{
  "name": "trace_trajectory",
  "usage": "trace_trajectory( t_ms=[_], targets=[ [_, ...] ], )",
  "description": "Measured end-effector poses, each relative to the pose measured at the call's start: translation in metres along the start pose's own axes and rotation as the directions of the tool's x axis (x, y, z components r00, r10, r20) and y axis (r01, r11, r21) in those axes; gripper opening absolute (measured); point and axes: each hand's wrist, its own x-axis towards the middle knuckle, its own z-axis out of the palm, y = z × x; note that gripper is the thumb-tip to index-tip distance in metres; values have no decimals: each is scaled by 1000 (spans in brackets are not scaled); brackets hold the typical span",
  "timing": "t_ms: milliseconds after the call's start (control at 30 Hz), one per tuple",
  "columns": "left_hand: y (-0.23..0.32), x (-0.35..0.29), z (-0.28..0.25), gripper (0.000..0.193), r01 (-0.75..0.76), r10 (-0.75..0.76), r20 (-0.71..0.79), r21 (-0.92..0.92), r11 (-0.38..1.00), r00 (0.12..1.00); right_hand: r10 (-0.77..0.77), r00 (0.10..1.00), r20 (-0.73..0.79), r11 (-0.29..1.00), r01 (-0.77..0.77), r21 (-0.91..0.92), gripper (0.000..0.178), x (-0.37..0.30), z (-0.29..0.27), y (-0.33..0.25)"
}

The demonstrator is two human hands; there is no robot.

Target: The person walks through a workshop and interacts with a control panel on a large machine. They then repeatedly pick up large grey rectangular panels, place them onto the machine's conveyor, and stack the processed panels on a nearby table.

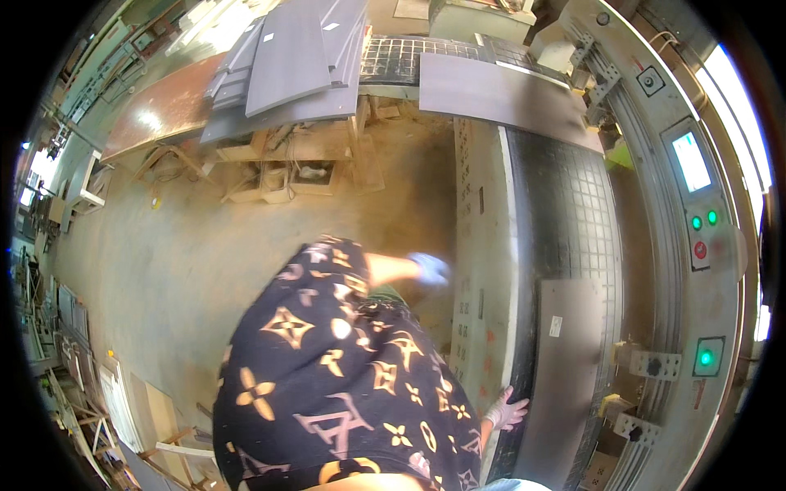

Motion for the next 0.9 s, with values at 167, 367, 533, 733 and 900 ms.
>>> trace_trajectory(
  t_ms=[167, 367, 533, 733, 900],
  targets=[
    [-137, -109, 3, 49, 329, -339, -150, -88, 940, 929, -54, 994, -94, 991, 65, 115, 66, -17, -28, 40],
    [-296, -226, 109, 25, 429, -396, -164, 350, 833, 903, -126, 977, -172, 930, 177, 323, 60, 49, -13, 42],
    [-310, -178, 157, 21, 104, -215, 168, 504, 857, 962, 207, 978, 3, 828, -176, 532, 64, 80, -41, 53],
    [-245, -123, 117, 24, 404, -427, -105, -185, 896, 898, 205, 976, -73, 909, -162, 384, 49, 138, -47, 35],
    [-158, -112, 82, 33, 517, -647, 26, -625, 585, 762, 198, 980, -32, 878, -163, 450, 46, 191, -35, 47]
  ],
)
